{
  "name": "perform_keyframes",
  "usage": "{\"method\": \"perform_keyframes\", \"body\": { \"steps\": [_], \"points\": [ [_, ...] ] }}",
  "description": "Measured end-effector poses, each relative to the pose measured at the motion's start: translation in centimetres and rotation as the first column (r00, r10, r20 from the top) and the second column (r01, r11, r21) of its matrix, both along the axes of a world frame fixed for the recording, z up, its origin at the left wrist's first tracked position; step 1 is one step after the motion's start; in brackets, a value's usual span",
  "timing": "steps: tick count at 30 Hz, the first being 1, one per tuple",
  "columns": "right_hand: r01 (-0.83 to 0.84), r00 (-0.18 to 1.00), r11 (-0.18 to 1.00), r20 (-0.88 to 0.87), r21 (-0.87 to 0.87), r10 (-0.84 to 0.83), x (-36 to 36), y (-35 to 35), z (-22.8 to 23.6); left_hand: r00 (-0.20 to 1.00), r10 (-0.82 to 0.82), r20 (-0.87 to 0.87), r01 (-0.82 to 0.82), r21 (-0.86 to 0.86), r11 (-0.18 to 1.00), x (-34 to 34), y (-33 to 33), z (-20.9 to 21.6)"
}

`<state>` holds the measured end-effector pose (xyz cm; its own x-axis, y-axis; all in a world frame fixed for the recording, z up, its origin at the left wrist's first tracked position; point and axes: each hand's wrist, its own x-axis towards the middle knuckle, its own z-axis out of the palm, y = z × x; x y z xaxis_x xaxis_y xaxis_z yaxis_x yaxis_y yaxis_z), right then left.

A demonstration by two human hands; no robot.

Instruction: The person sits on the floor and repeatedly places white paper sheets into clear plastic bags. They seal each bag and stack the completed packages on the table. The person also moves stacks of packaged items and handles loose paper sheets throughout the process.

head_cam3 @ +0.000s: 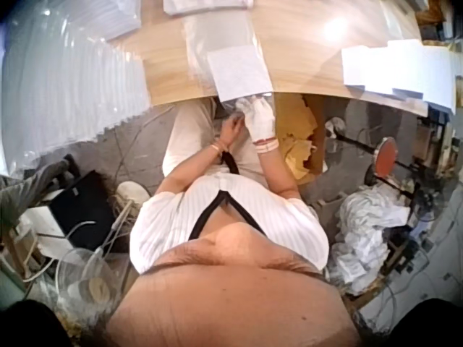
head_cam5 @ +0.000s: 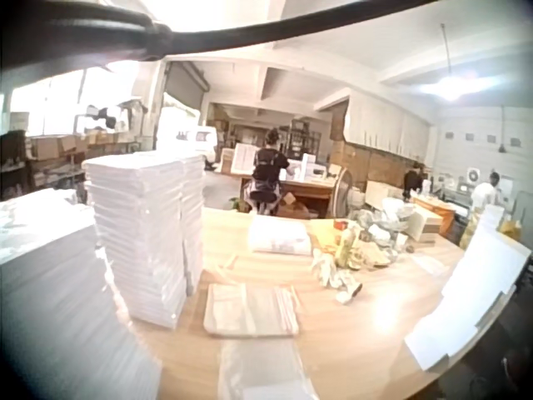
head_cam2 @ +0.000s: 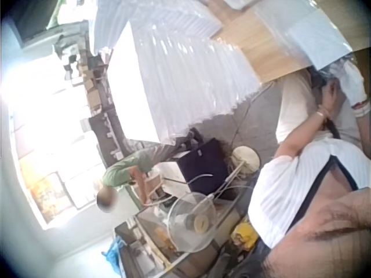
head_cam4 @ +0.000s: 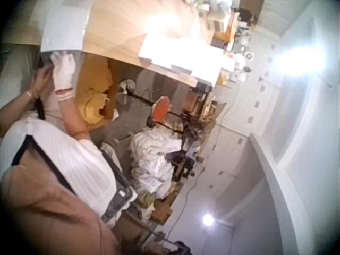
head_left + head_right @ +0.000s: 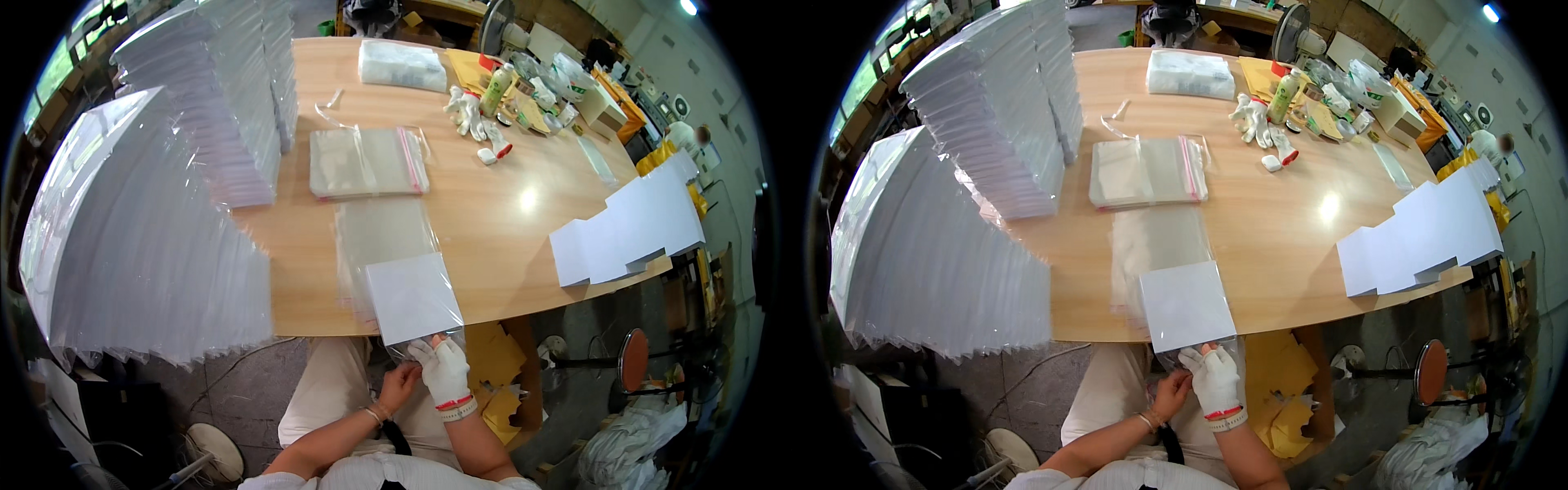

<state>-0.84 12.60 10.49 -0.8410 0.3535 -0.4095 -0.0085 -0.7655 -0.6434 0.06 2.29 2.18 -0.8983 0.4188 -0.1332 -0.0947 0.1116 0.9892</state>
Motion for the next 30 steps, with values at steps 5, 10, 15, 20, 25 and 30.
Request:
{"method": "perform_keyframes", "body": {
  "steps": [5, 10, 15, 20, 25, 30],
  "points": [
    [-0.045, 0.988, 0.998, -0.148, -0.040, 0.038, 0.1, -0.2, 1.2, 0.999, 0.012, 0.046, -0.013, 0.030, 0.999, -0.7, -0.1, 0.0],
    [-0.206, 0.978, 0.972, -0.039, -0.111, 0.203, 2.3, 1.7, 0.4, 0.989, 0.095, 0.113, -0.118, 0.214, 0.970, 1.1, -0.1, -3.1],
    [-0.655, 0.744, 0.596, 0.534, 0.464, 0.401, 4.9, 3.8, 3.6, 0.936, -0.011, 0.353, -0.023, 0.092, 0.996, -2.2, -4.3, 3.0],
    [-0.177, 0.930, -0.080, 0.193, 0.981, 0.312, 2.3, 0.2, 4.3, 0.989, 0.009, 0.145, -0.006, -0.023, 1.000, -1.7, -5.4, 2.9],
    [-0.239, 0.857, -0.259, 0.329, 0.936, 0.396, 1.1, -2.6, 3.5, 0.847, 0.038, 0.530, -0.127, 0.133, 0.983, -0.5, -6.2, 1.9],
    [-0.204, 0.807, -0.416, 0.393, 0.886, 0.441, 0.9, -3.3, 2.4, 0.632, 0.080, 0.771, -0.349, 0.190, 0.918, -0.2, -5.8, 4.2]
  ]
}}
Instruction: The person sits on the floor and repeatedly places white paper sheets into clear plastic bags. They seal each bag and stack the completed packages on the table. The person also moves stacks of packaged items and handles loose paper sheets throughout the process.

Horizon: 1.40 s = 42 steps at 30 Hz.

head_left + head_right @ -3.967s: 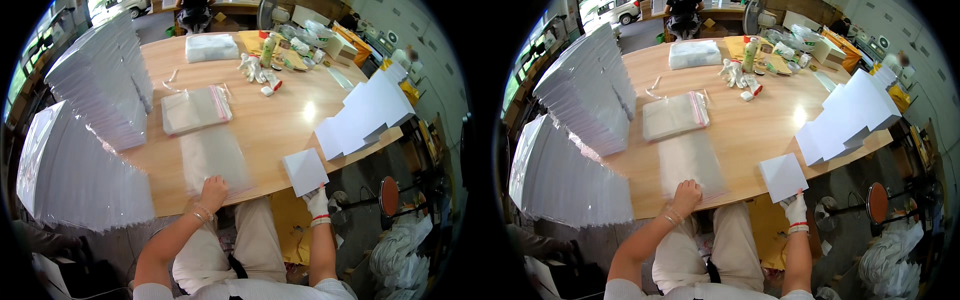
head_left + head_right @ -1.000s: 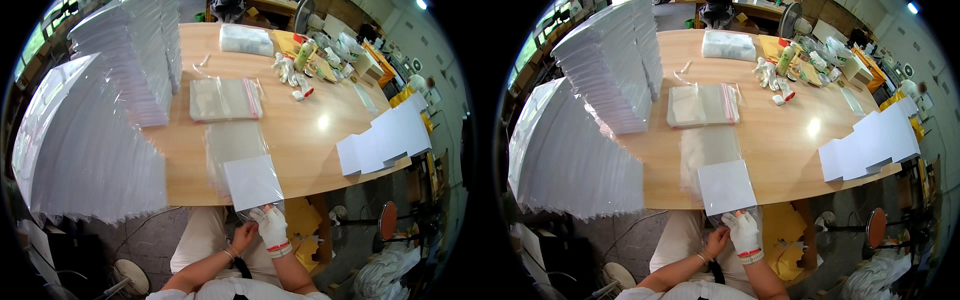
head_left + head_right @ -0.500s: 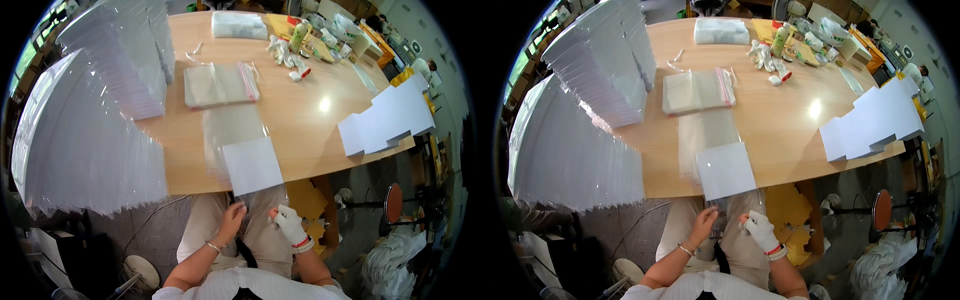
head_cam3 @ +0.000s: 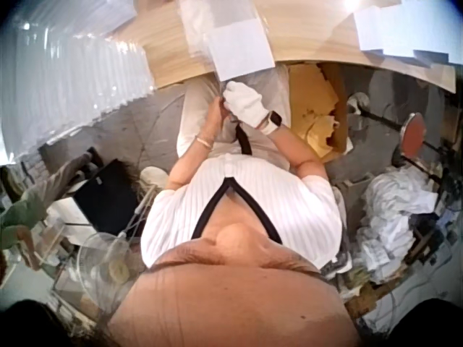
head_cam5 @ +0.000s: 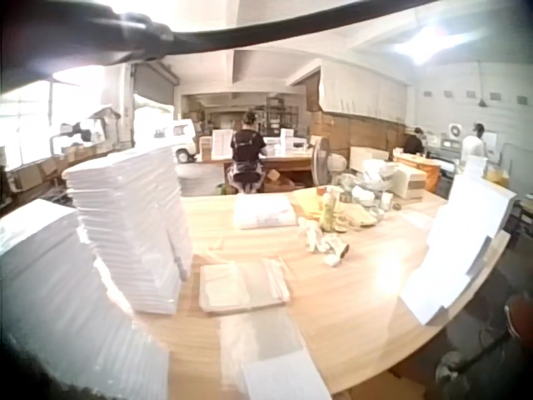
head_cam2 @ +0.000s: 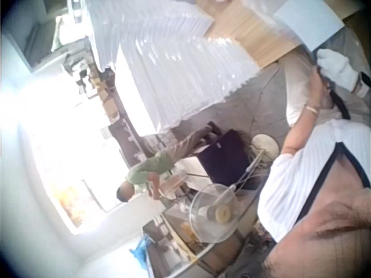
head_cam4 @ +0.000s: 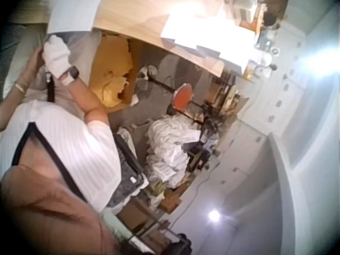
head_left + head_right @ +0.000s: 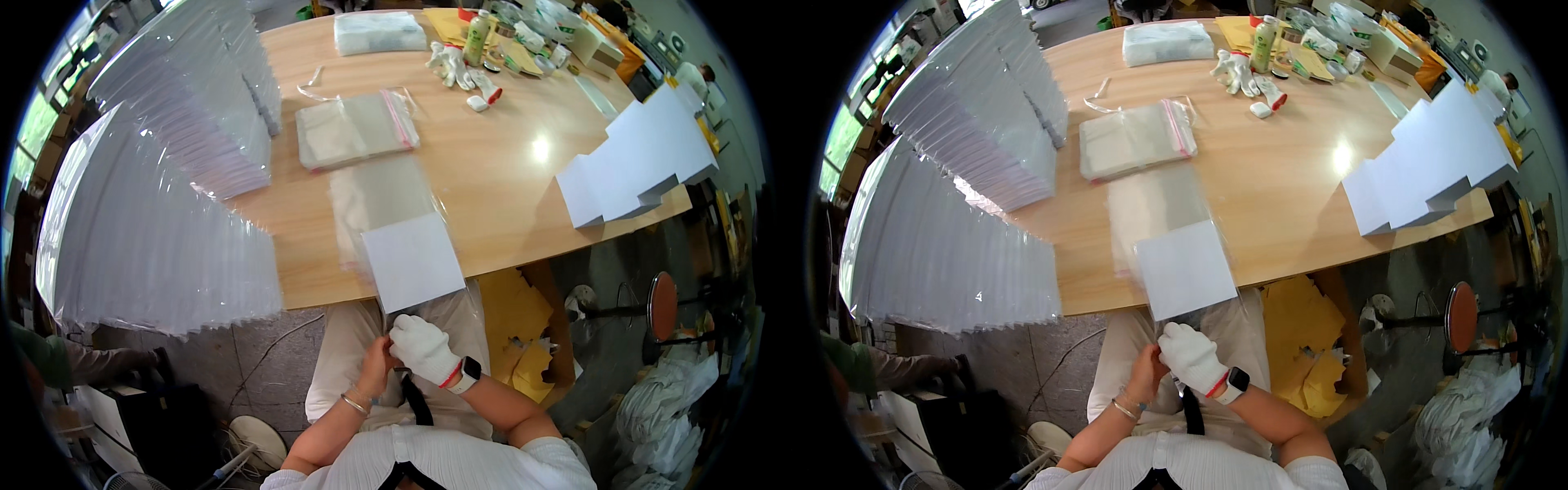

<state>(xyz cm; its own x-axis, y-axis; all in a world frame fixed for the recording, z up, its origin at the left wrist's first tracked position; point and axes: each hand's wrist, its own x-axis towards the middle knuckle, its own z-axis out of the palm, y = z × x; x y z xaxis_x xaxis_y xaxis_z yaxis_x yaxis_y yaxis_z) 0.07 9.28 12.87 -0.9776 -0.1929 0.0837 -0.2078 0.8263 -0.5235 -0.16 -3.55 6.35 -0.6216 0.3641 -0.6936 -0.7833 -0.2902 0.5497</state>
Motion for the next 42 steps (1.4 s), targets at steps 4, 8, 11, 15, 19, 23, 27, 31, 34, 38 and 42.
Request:
{"method": "perform_keyframes", "body": {
  "steps": [4, 8, 11, 15, 19, 23, 27, 31, 34, 38, 42],
  "points": [
    [-0.164, 0.963, 0.981, -0.231, -0.105, 0.136, 0.7, 1.0, -1.3, 0.998, 0.057, 0.012, -0.056, -0.031, 0.998, -0.9, -0.4, -0.1],
    [0.381, 0.827, 0.654, -0.075, -0.653, -0.557, 3.9, 9.6, 0.9, 0.924, -0.251, -0.290, 0.232, -0.098, 0.968, -1.6, -1.6, 0.1],
    [0.383, 0.848, 0.845, -0.220, -0.372, -0.482, 4.2, 9.0, 0.4, 0.731, -0.407, -0.549, 0.223, -0.371, 0.901, -0.7, -2.2, -1.8],
    [0.104, 0.970, 0.950, -0.183, -0.293, -0.162, 1.8, 1.1, 0.4, 0.867, -0.309, -0.391, 0.203, -0.289, 0.936, -0.6, -2.5, -0.4],
    [0.083, 0.991, 0.988, -0.089, -0.130, -0.095, 1.0, -1.0, -1.3, 0.953, -0.169, -0.251, 0.112, -0.227, 0.967, -0.3, -2.8, -2.9],
    [-0.158, 0.929, 0.967, -0.363, -0.200, 0.077, 2.3, 2.7, -2.0, 0.986, -0.070, -0.153, 0.067, -0.023, 0.997, -0.4, -1.9, -2.2],
    [0.695, 0.388, 0.489, -0.298, -0.527, -0.872, 10.8, 19.7, -2.2, 0.868, -0.219, -0.445, 0.180, -0.129, 0.975, -0.4, -2.6, -0.3],
    [0.109, 0.482, 0.833, 0.705, 0.542, -0.521, 17.9, 25.9, -8.6, 0.385, -0.491, -0.781, -0.164, -0.581, 0.797, -1.6, -3.6, -0.8],
    [0.373, 0.880, 0.896, 0.215, 0.240, -0.424, 12.9, 20.5, -7.8, -0.104, -0.757, -0.645, -0.550, -0.597, 0.584, -3.5, -3.1, 0.8],
    [0.160, 0.901, 0.980, -0.387, -0.122, -0.195, 2.0, 14.0, -1.0, -0.538, -0.770, -0.343, -0.434, -0.670, 0.602, -6.6, -2.8, 3.4],
    [-0.306, 0.815, 0.945, -0.481, 0.114, 0.322, -0.6, 15.7, -0.3, -0.575, -0.637, -0.514, -0.201, -0.666, 0.719, -8.2, -3.6, 3.1]
  ]
}}
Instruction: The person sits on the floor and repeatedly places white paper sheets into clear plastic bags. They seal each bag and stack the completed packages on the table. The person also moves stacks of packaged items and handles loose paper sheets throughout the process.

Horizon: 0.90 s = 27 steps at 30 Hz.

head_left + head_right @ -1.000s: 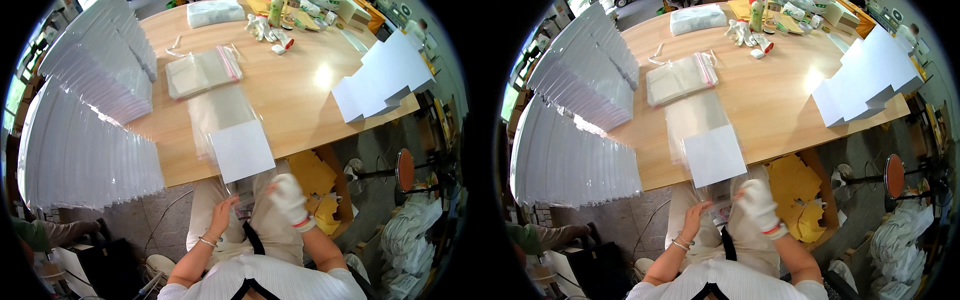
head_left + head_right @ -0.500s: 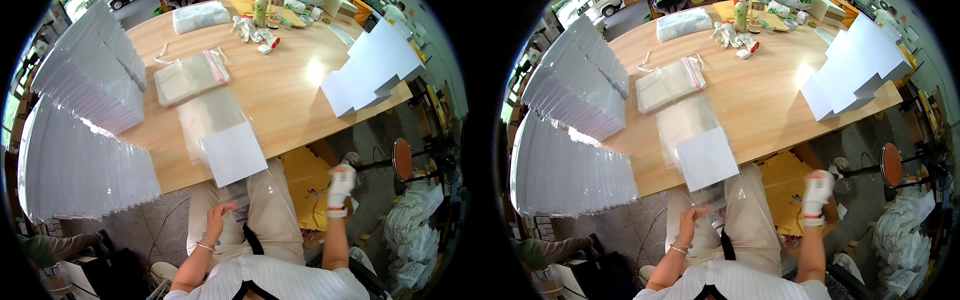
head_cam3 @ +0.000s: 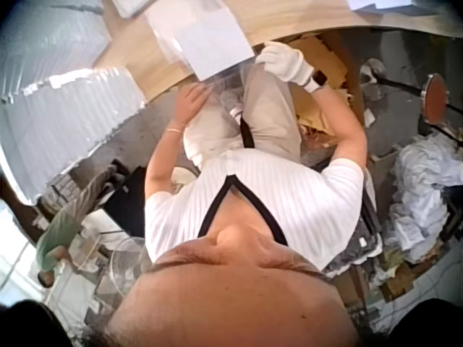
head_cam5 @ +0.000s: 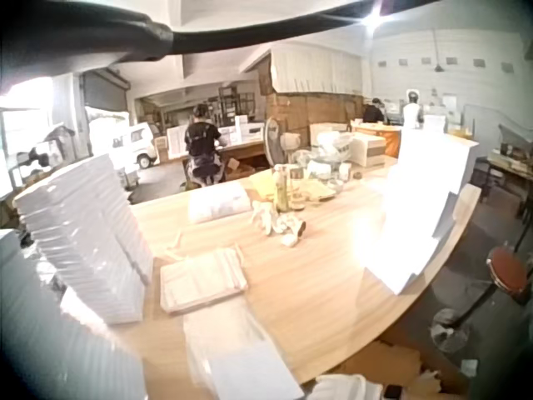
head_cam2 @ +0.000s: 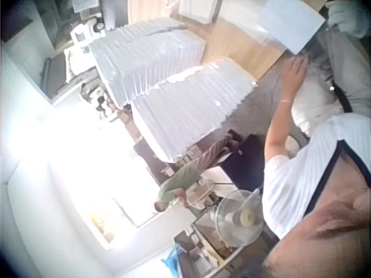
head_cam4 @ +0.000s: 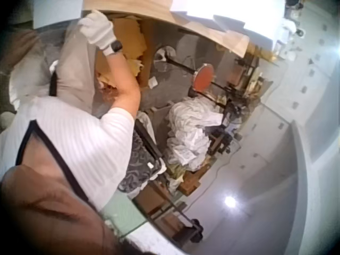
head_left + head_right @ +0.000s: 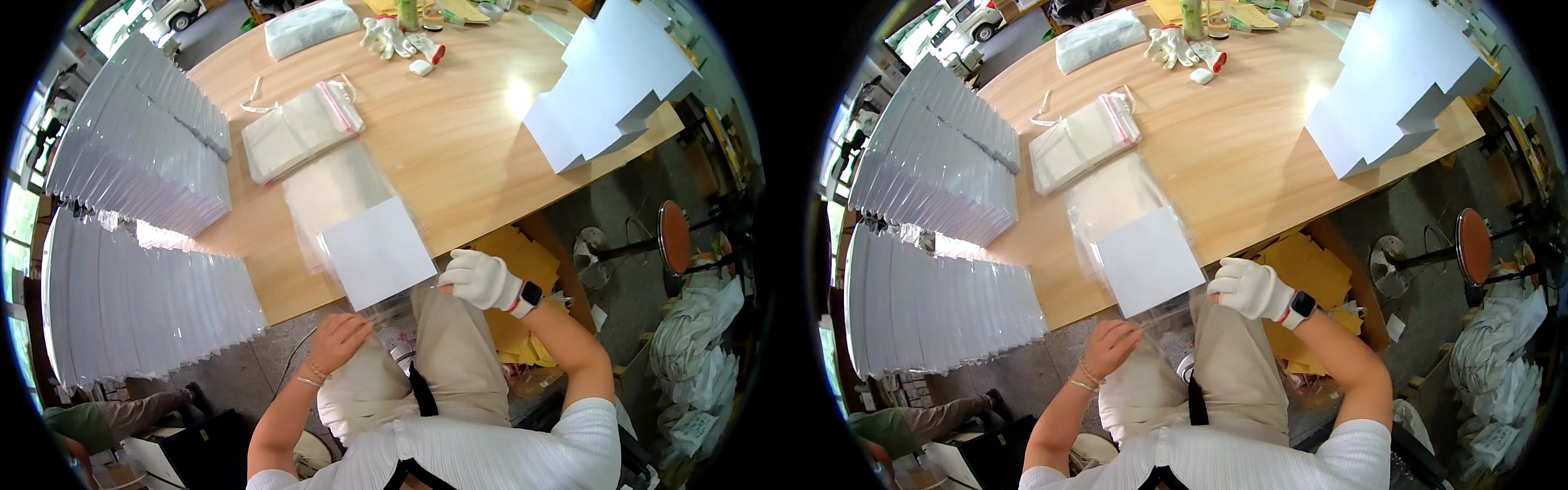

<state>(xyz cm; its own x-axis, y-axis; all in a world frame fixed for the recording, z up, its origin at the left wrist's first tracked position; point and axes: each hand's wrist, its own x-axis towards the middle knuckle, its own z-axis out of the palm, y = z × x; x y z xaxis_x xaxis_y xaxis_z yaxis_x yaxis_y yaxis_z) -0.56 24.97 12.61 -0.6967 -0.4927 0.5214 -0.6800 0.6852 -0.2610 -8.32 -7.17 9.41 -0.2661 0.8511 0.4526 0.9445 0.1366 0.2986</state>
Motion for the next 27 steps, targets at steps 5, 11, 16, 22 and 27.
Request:
{"method": "perform_keyframes", "body": {
  "steps": [5, 11, 16, 22, 27],
  "points": [
    [0.235, 0.894, 0.930, 0.439, -0.284, -0.092, -0.6, 0.4, -0.6, 0.870, 0.264, 0.415, -0.352, 0.149, 0.924, 0.0, 0.6, -1.1],
    [0.747, 0.554, 0.662, 0.610, -0.064, -0.566, -2.7, -3.5, -1.1, 0.253, 0.498, 0.829, -0.649, -0.236, 0.723, -1.2, 3.5, -0.6],
    [0.810, 0.482, 0.569, 0.393, 0.140, -0.783, -2.5, -4.2, -1.2, 0.513, 0.674, 0.532, -0.696, -0.202, 0.689, -1.5, 3.7, -0.7],
    [0.855, 0.407, 0.517, 0.687, -0.053, -0.602, -2.3, -4.3, -1.2, -0.109, 0.245, 0.963, -0.702, -0.249, 0.668, -1.1, 3.1, -0.4],
    [0.778, 0.543, 0.553, 0.762, -0.299, -0.353, -1.6, -5.9, 0.3, 0.019, 0.256, 0.966, -0.526, -0.208, 0.824, 0.0, 1.8, 1.0]
  ]
}}
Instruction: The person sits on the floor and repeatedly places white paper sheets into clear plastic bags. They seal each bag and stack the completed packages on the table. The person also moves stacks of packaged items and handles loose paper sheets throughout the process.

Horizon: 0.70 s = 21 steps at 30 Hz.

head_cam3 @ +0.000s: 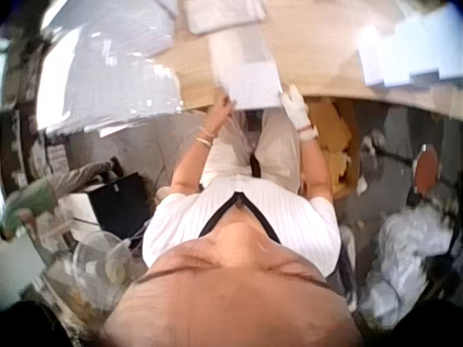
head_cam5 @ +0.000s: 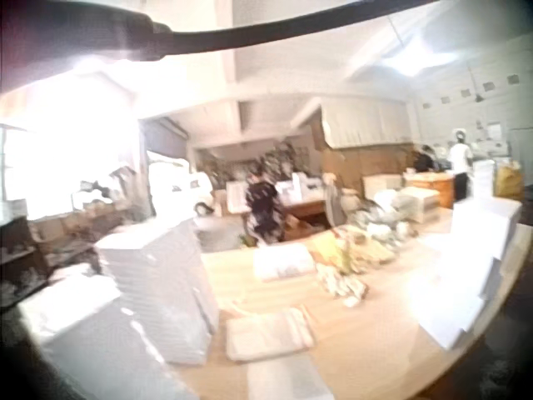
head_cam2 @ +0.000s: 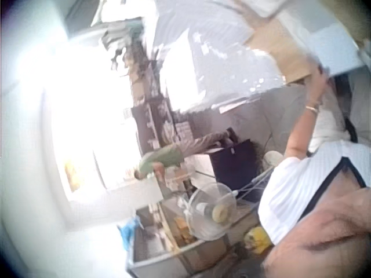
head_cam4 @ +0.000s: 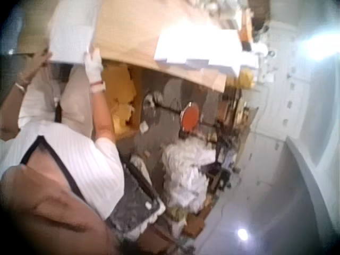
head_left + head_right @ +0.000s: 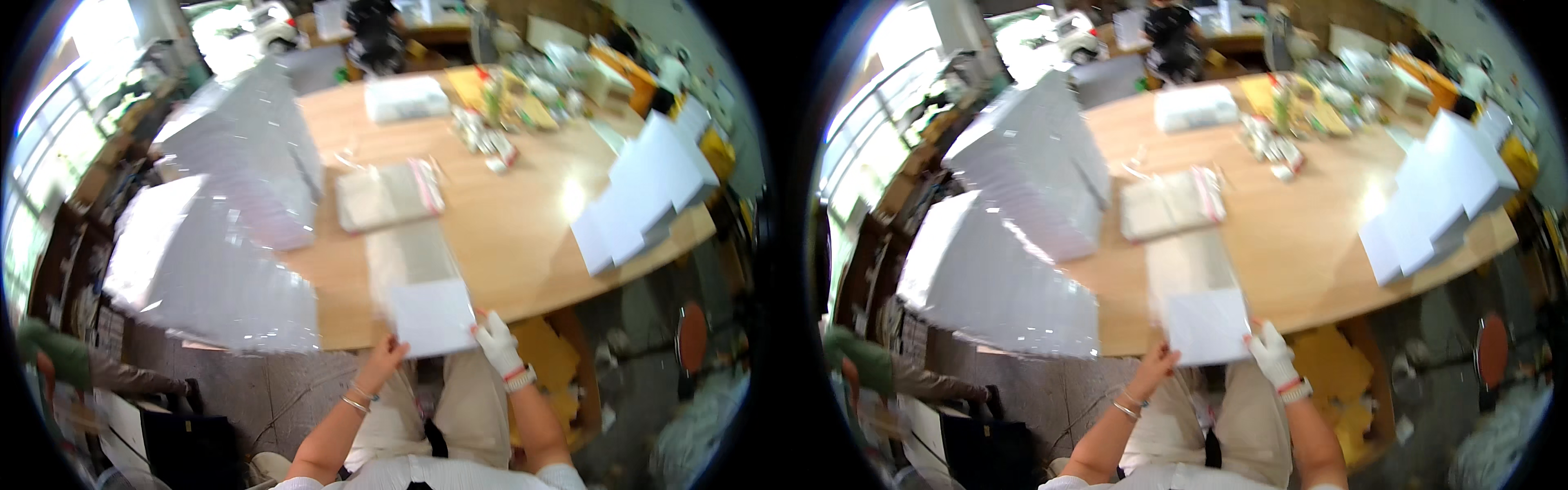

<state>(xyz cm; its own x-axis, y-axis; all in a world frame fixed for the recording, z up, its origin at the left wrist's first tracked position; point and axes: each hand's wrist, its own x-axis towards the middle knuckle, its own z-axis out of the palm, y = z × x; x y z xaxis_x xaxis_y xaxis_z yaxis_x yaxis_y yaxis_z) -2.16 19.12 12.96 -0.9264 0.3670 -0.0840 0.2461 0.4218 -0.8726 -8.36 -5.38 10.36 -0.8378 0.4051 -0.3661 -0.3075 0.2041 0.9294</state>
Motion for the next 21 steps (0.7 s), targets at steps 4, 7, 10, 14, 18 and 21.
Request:
{"method": "perform_keyframes", "body": {
  "steps": [4, 7, 10, 14, 18, 21],
  "points": [
    [-0.099, 0.978, 0.873, -0.208, -0.478, -0.004, 1.7, -1.3, -1.5, 0.893, -0.126, -0.432, 0.020, -0.240, 0.971, 0.2, -0.8, 6.0],
    [-0.168, 0.903, 0.936, -0.430, -0.310, 0.020, 1.3, -3.4, 2.2, 0.806, -0.106, -0.582, -0.017, -0.201, 0.979, 2.6, -2.6, 16.1],
    [-0.324, 0.789, 0.881, -0.612, -0.345, 0.050, -0.6, -7.3, 10.2, 0.608, -0.091, -0.789, -0.149, -0.225, 0.963, 4.2, -6.7, 26.0],
    [-0.531, 0.694, 0.799, -0.685, -0.281, 0.220, -6.1, -14.1, 23.8, 0.388, 0.056, -0.920, -0.454, -0.138, 0.880, 2.1, -14.1, 36.0],
    [-0.732, 0.612, 0.622, -0.669, -0.278, 0.422, -9.4, -21.3, 31.1, 0.225, 0.137, -0.965, -0.430, 0.027, 0.902, -5.6, -23.5, 38.6],
    [-0.768, 0.605, 0.621, -0.499, -0.160, 0.620, -11.3, -23.5, 31.5, 0.690, 0.231, -0.686, -0.484, -0.200, 0.852, -8.8, -27.1, 34.6]
  ]
}}
